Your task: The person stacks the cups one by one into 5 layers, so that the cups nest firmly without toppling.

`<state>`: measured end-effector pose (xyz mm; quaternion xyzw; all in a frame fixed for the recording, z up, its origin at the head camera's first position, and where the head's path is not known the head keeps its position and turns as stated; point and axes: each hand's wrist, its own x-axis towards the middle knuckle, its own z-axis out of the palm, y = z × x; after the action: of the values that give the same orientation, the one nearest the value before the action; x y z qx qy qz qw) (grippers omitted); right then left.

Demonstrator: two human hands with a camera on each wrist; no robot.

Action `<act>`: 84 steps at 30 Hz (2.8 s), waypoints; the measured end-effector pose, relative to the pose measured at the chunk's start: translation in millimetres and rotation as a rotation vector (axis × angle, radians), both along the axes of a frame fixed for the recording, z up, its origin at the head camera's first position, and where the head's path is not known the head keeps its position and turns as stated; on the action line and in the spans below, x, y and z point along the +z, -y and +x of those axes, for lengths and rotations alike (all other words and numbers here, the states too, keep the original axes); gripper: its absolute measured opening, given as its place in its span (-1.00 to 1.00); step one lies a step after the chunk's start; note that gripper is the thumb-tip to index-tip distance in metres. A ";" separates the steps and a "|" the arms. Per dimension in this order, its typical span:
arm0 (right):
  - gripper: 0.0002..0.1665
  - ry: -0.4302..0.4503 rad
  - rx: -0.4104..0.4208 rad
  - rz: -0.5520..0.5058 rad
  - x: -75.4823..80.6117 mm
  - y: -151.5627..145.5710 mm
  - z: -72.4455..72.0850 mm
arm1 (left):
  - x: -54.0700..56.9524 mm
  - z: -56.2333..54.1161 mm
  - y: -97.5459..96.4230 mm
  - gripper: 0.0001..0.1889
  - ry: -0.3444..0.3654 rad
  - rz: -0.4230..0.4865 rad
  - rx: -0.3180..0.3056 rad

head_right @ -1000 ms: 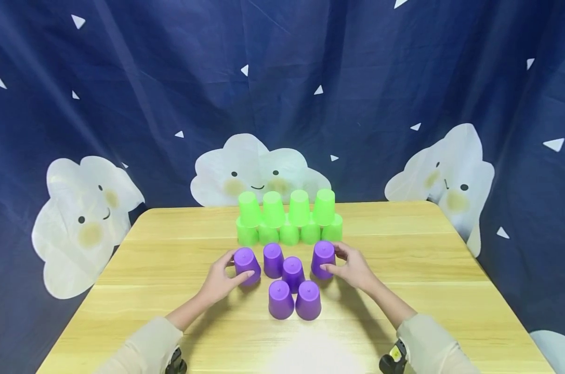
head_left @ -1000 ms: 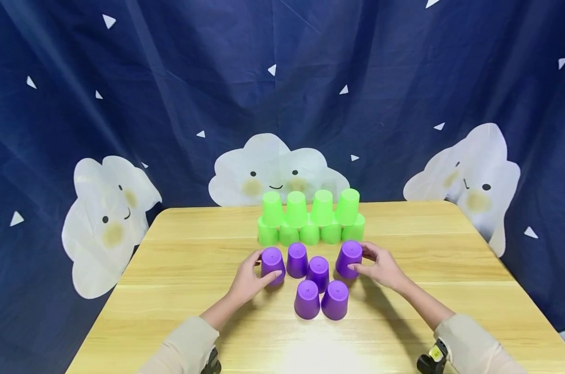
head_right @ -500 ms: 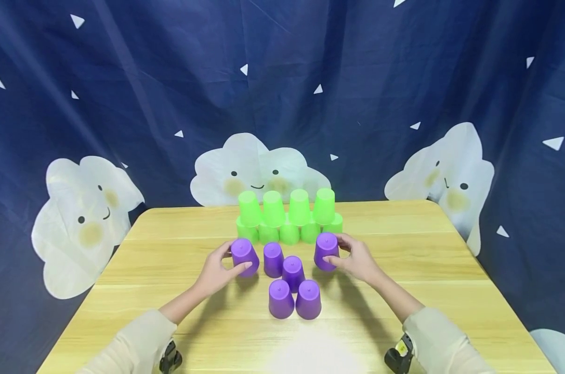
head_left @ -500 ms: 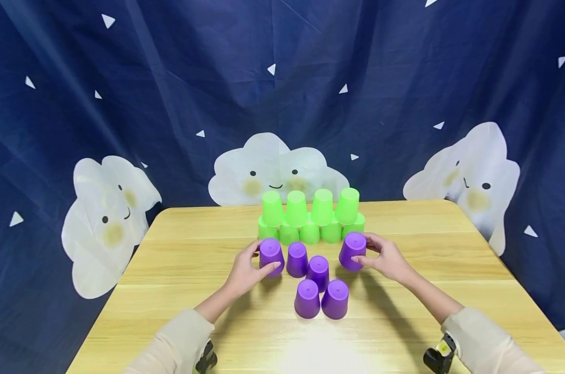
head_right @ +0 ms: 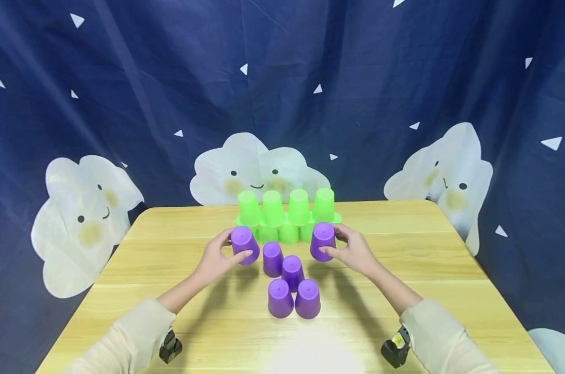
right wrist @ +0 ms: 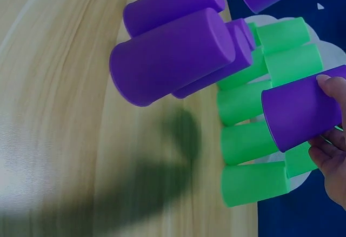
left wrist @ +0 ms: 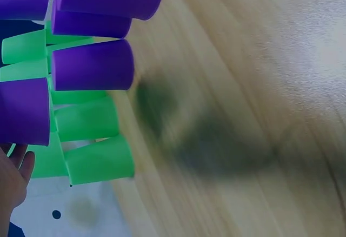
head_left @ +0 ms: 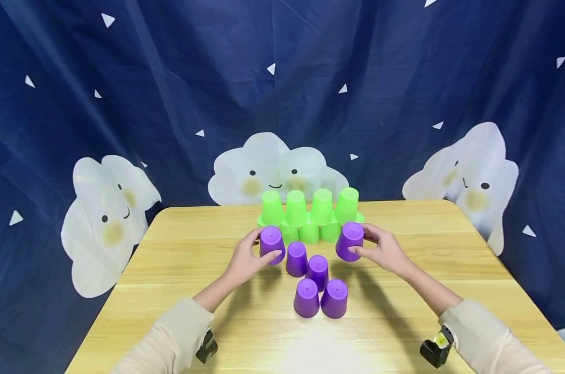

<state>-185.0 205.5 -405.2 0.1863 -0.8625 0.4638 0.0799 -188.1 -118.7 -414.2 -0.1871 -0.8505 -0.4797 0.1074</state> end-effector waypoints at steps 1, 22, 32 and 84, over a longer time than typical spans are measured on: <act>-0.47 -0.007 -0.003 0.002 1.3 0.6 -0.9 | 1.7 -0.7 -0.5 -0.44 -0.002 0.000 0.002; -0.46 -0.030 -0.036 -0.040 24.2 8.3 -11.8 | 47.7 -23.9 -7.2 -0.46 -0.098 -0.019 0.028; -0.45 -0.028 -0.062 -0.081 38.7 15.8 -17.7 | 63.7 -35.8 -11.6 -0.44 -0.091 -0.005 0.050; -0.42 -0.044 -0.199 -0.214 68.0 89.9 -91.3 | 77.4 -95.1 -43.7 -0.46 0.036 0.106 0.188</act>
<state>-276.4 115.7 -337.2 0.1005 -0.8205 0.5385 0.1636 -283.2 -75.1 -336.9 -0.0921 -0.8396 -0.5149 0.1465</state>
